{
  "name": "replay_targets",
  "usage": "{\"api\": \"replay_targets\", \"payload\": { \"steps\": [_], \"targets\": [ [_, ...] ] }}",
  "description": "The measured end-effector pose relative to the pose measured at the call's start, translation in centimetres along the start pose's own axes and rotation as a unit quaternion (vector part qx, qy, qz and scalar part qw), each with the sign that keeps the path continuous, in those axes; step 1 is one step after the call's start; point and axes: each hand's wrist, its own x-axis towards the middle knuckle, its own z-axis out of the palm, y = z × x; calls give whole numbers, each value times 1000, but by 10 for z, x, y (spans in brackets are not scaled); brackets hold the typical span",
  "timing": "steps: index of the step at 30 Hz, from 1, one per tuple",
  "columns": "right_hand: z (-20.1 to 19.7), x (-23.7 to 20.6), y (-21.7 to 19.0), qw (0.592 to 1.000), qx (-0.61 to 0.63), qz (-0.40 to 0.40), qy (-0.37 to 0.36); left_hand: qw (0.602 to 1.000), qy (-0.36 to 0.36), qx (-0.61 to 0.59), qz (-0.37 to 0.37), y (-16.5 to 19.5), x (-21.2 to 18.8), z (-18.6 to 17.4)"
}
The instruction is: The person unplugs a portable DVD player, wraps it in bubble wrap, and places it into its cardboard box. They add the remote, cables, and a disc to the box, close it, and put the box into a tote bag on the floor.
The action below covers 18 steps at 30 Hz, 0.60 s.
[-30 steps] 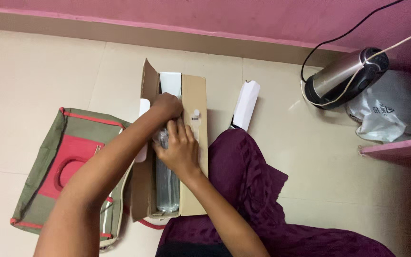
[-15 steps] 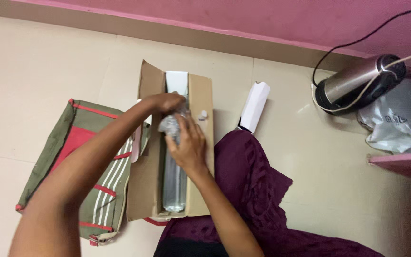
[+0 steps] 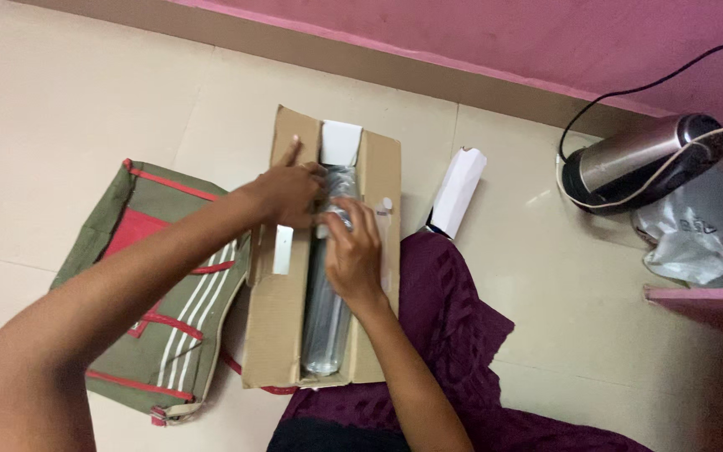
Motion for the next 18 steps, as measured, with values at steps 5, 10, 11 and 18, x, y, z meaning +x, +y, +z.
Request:
{"api": "replay_targets", "payload": {
  "steps": [5, 10, 11, 18],
  "targets": [
    [7, 12, -6, 999, 38, -1, -33, 975, -186, 85, -92, -12, 27, 7],
    [12, 21, -9, 999, 26, -9, -42, 977, -91, 131, -144, -3, 14, 37],
    [12, 22, -9, 999, 32, -12, -41, 978, -44, 142, -147, -6, 9, 41],
    [16, 40, -4, 992, -1, 31, -120, 995, -59, 55, -50, -33, 9, 41]
  ]
}}
